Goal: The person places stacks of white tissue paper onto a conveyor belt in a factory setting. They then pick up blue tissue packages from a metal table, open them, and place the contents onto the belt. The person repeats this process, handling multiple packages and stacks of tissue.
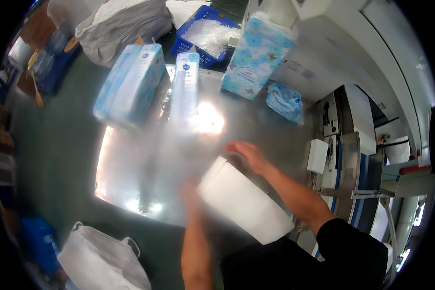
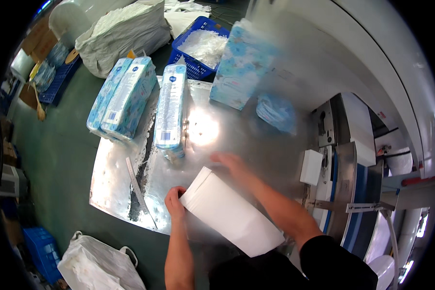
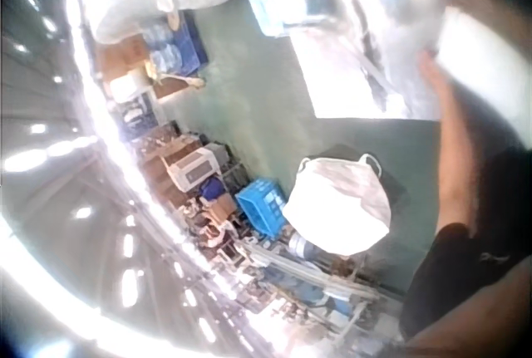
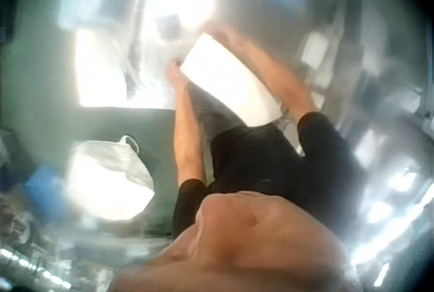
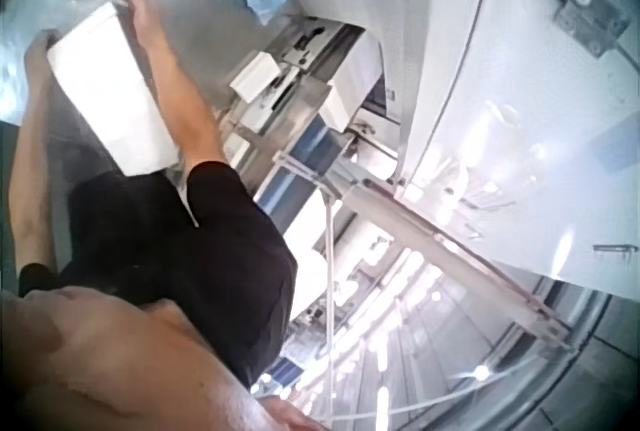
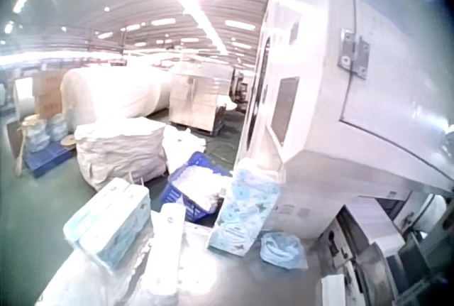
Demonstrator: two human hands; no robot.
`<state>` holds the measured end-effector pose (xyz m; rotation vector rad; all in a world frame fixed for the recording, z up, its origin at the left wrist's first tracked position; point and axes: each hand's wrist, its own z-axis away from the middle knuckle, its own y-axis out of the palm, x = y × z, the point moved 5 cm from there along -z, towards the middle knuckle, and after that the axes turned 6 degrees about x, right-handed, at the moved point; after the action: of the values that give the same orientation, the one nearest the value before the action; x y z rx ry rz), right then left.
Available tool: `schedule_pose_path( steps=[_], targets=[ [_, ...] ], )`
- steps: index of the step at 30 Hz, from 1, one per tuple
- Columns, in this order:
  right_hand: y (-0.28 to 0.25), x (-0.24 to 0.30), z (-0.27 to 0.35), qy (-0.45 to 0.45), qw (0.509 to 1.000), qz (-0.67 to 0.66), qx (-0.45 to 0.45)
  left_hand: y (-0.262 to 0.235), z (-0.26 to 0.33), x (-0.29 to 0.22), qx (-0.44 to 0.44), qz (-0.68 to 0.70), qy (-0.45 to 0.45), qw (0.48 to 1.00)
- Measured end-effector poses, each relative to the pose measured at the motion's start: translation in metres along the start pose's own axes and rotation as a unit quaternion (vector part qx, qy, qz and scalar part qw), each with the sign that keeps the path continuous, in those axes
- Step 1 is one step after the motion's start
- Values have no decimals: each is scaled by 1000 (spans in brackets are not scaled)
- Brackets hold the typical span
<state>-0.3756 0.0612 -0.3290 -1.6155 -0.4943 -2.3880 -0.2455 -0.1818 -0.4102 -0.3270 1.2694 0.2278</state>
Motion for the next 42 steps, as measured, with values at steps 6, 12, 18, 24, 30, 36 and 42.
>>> schedule_pose_path(
  steps=[6,12,18,24,30,36,42],
  targets=[
    [-54,55,248,339,906,-15,251,-2,-39,-39,283,-253,-16,925],
    [-63,-155,444,470,873,-132,1,40,-65,-72,496,-402,-104,763],
    [27,-102,349,282,886,-242,-279,58,-58,-36,580,-390,-6,715],
    [21,-72,335,126,922,-27,-364,43,-12,-89,576,-306,92,753],
    [41,-83,344,37,919,6,-392,-34,1,-31,552,-353,183,732],
    [50,-101,337,37,912,-52,-406,-43,-3,-9,495,-396,250,732],
    [41,-110,339,20,911,19,-412,-28,-11,7,508,-478,282,659]
  ],
)
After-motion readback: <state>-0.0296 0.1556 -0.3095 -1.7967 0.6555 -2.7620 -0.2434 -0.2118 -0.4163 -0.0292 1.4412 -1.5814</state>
